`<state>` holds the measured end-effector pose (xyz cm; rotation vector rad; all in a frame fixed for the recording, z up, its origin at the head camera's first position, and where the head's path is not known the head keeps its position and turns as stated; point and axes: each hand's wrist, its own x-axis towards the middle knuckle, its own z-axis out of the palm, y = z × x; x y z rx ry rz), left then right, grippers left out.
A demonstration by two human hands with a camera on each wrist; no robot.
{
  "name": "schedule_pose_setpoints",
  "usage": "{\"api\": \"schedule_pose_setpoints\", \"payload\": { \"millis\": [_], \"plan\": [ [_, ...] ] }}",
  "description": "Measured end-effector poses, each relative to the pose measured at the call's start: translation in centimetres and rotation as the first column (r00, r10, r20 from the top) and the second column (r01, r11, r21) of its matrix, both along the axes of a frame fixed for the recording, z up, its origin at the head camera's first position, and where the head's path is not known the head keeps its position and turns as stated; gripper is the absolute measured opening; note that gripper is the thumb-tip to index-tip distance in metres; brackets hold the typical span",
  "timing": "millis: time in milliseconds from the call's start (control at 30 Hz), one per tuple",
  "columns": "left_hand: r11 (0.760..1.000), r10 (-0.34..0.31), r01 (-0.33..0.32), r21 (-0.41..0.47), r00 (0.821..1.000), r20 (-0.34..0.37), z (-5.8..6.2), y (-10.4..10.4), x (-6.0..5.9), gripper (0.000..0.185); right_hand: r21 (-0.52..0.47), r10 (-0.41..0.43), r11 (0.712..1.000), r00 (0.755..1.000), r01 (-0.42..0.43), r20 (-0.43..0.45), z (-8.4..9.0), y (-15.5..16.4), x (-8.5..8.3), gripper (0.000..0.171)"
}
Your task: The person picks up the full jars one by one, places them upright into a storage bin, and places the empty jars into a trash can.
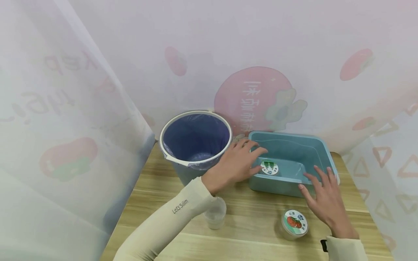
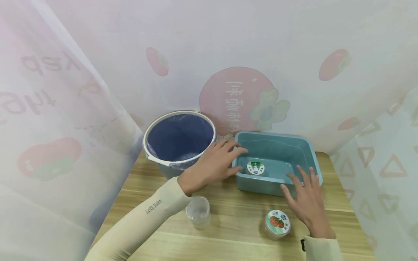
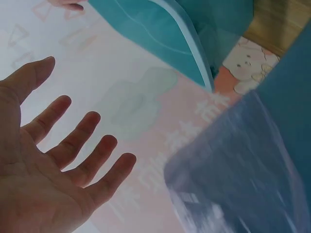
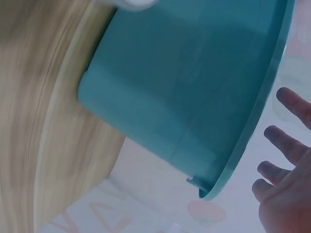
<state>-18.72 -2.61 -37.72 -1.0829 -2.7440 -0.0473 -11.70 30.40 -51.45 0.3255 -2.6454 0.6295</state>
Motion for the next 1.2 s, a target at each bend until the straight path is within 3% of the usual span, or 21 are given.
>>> {"api": "schedule_pose_setpoints", "payload": {
  "millis": [200, 500, 867, 1200],
  "plan": [
    [0.998, 0.020, -0.021, 0.057, 1.000, 0.023, 0.6, -2.4, -0.2, 0.054, 0.019, 0.021, 1.000, 1.000, -0.021, -0.009, 0.0, -0.8, 0.4, 0.048],
    [0.991, 0.088, -0.087, 0.099, 0.996, -0.005, 1.1, -6.6, 0.0, 0.052, 0.022, 0.041, 0.999, 0.999, -0.041, -0.013, 0.0, -2.2, 1.6, 0.049],
    [0.974, 0.196, -0.195, 0.116, 0.981, 0.004, 0.6, -12.6, 0.6, 0.052, 0.016, 0.102, 0.995, 0.993, -0.101, -0.052, -0.3, -3.7, 3.3, 0.047],
    [0.950, 0.263, -0.265, 0.166, 0.964, 0.032, 0.3, -17.3, 1.1, 0.055, 0.024, 0.140, 0.990, 0.990, -0.139, -0.027, -0.9, -5.5, 4.4, 0.049]
  ]
}}
